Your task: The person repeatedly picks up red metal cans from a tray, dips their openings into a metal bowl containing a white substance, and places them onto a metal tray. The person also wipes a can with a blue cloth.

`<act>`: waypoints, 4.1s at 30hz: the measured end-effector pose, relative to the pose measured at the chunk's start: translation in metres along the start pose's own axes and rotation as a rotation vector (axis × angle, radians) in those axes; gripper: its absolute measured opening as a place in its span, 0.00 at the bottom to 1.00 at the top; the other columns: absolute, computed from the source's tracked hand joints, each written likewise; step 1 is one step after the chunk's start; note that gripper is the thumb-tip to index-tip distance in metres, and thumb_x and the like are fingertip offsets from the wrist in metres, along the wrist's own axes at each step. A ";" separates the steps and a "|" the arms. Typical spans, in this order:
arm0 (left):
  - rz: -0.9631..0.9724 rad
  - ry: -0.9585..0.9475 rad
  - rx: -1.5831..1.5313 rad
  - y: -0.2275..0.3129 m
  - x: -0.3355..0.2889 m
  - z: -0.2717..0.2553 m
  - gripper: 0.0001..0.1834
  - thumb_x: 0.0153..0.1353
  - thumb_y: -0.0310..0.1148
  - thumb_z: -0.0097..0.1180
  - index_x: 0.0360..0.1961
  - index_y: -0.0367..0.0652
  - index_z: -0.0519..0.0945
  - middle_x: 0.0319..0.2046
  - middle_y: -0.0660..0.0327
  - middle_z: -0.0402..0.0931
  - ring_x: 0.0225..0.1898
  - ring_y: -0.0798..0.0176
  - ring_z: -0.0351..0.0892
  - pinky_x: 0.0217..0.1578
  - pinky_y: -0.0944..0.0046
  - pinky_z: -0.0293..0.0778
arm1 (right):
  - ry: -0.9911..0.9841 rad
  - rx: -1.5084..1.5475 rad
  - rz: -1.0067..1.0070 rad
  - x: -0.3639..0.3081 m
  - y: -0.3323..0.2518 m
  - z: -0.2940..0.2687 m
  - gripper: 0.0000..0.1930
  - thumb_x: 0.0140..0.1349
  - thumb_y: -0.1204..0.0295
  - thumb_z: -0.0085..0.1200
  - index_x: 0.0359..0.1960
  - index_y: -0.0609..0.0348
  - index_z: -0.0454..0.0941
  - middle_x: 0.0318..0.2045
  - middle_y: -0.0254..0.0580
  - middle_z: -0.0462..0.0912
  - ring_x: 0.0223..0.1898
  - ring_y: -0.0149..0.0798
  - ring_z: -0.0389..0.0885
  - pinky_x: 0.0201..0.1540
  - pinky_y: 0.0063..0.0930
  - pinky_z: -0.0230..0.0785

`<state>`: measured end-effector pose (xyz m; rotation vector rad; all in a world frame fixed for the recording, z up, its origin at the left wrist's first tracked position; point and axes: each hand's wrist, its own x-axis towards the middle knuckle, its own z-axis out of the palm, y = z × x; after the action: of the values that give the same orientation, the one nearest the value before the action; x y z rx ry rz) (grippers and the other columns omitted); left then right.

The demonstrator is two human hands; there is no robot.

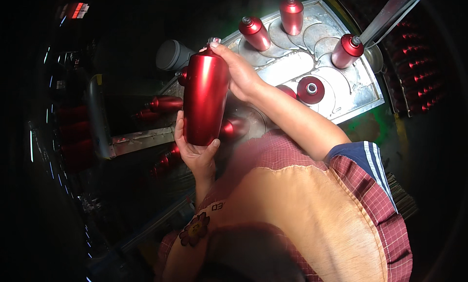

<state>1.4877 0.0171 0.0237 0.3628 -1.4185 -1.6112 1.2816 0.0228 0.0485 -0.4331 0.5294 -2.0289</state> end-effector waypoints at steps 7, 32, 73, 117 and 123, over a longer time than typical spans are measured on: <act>-0.207 -0.002 -0.180 0.003 0.003 0.019 0.47 0.53 0.22 0.66 0.71 0.33 0.52 0.67 0.52 0.60 0.68 0.56 0.61 0.68 0.54 0.58 | 0.188 0.195 0.110 0.016 -0.003 -0.029 0.16 0.65 0.58 0.56 0.40 0.59 0.79 0.34 0.40 0.84 0.35 0.35 0.84 0.41 0.32 0.81; -0.217 -0.046 -0.315 -0.006 -0.008 0.012 0.48 0.52 0.23 0.63 0.71 0.35 0.49 0.66 0.49 0.59 0.64 0.47 0.66 0.60 0.45 0.71 | -0.083 0.076 0.045 0.001 -0.013 -0.009 0.25 0.69 0.52 0.47 0.54 0.61 0.75 0.46 0.47 0.83 0.46 0.40 0.83 0.52 0.35 0.76; -0.627 0.041 -1.013 -0.024 -0.005 0.005 0.33 0.62 0.52 0.39 0.58 0.35 0.70 0.46 0.45 0.76 0.41 0.41 0.76 0.36 0.52 0.76 | -0.193 0.020 0.083 -0.008 -0.014 0.026 0.20 0.74 0.57 0.42 0.50 0.62 0.77 0.43 0.42 0.83 0.43 0.33 0.82 0.49 0.30 0.75; 0.263 0.143 0.279 -0.018 0.001 0.025 0.49 0.37 0.14 0.71 0.62 0.40 0.59 0.68 0.45 0.54 0.65 0.52 0.62 0.65 0.52 0.62 | 0.115 0.167 0.117 0.001 0.042 -0.008 0.38 0.64 0.30 0.34 0.53 0.52 0.72 0.46 0.37 0.80 0.47 0.35 0.80 0.51 0.34 0.76; 0.321 0.066 0.341 -0.023 0.005 0.023 0.49 0.37 0.16 0.72 0.63 0.39 0.60 0.67 0.46 0.56 0.65 0.52 0.62 0.65 0.52 0.61 | 0.005 0.334 0.123 0.003 0.040 -0.020 0.36 0.64 0.31 0.36 0.49 0.51 0.74 0.41 0.37 0.81 0.42 0.36 0.81 0.46 0.35 0.78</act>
<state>1.4584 0.0258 0.0118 0.3588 -1.6113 -1.0928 1.2993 0.0059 0.0109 -0.1884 0.2066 -1.9525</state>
